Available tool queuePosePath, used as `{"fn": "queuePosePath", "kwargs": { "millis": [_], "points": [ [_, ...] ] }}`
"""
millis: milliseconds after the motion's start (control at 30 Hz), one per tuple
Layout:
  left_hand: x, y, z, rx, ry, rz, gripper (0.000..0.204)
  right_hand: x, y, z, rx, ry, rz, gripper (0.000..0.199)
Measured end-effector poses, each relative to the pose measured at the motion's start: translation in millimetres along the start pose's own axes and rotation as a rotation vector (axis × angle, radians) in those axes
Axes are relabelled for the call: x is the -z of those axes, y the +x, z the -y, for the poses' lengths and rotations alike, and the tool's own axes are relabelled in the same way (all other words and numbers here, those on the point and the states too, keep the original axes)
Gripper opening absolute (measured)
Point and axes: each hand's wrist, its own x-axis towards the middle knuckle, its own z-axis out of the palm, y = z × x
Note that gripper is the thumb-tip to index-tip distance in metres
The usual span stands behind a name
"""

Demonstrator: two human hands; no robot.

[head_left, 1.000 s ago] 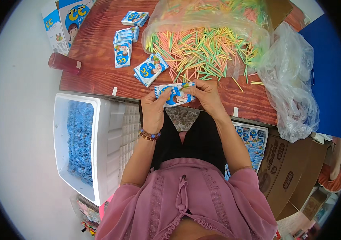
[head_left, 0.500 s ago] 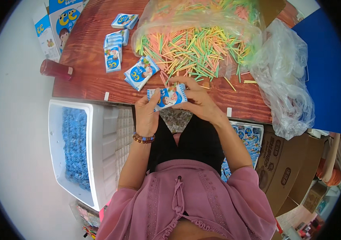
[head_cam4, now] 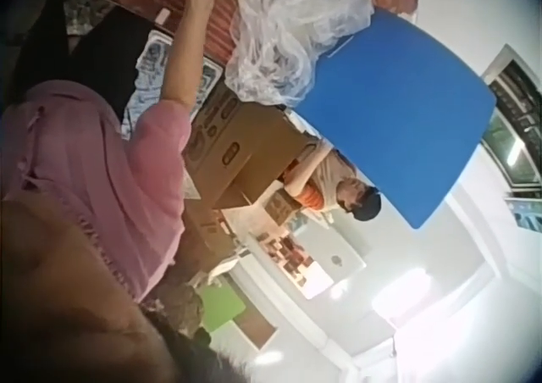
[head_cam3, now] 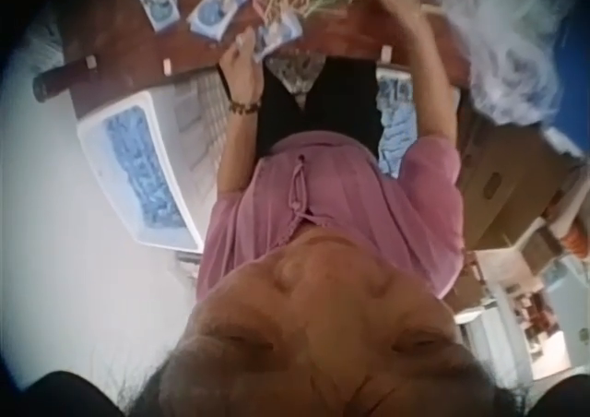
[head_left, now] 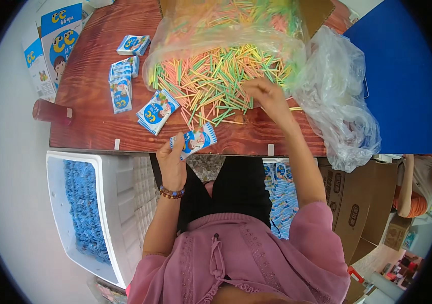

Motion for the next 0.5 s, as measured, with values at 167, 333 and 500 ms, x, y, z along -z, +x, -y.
{"fn": "queuePosePath", "kwargs": {
  "millis": [167,333,500],
  "points": [
    [0.2,0.8,2.8,-0.019,0.011,-0.011,0.016,32.3,58.2,-30.9,0.237,-0.593,-0.197,0.022],
    [5.8,0.5,4.9,-0.017,0.047,0.014,0.017,31.1,91.3,-33.9,0.198,-0.83,-0.217,0.026],
    [7.7,1.9,7.0,-0.013,0.073,0.012,0.017,28.0,107.3,-41.0,0.214,-1.121,-0.2,0.023]
  ]
}}
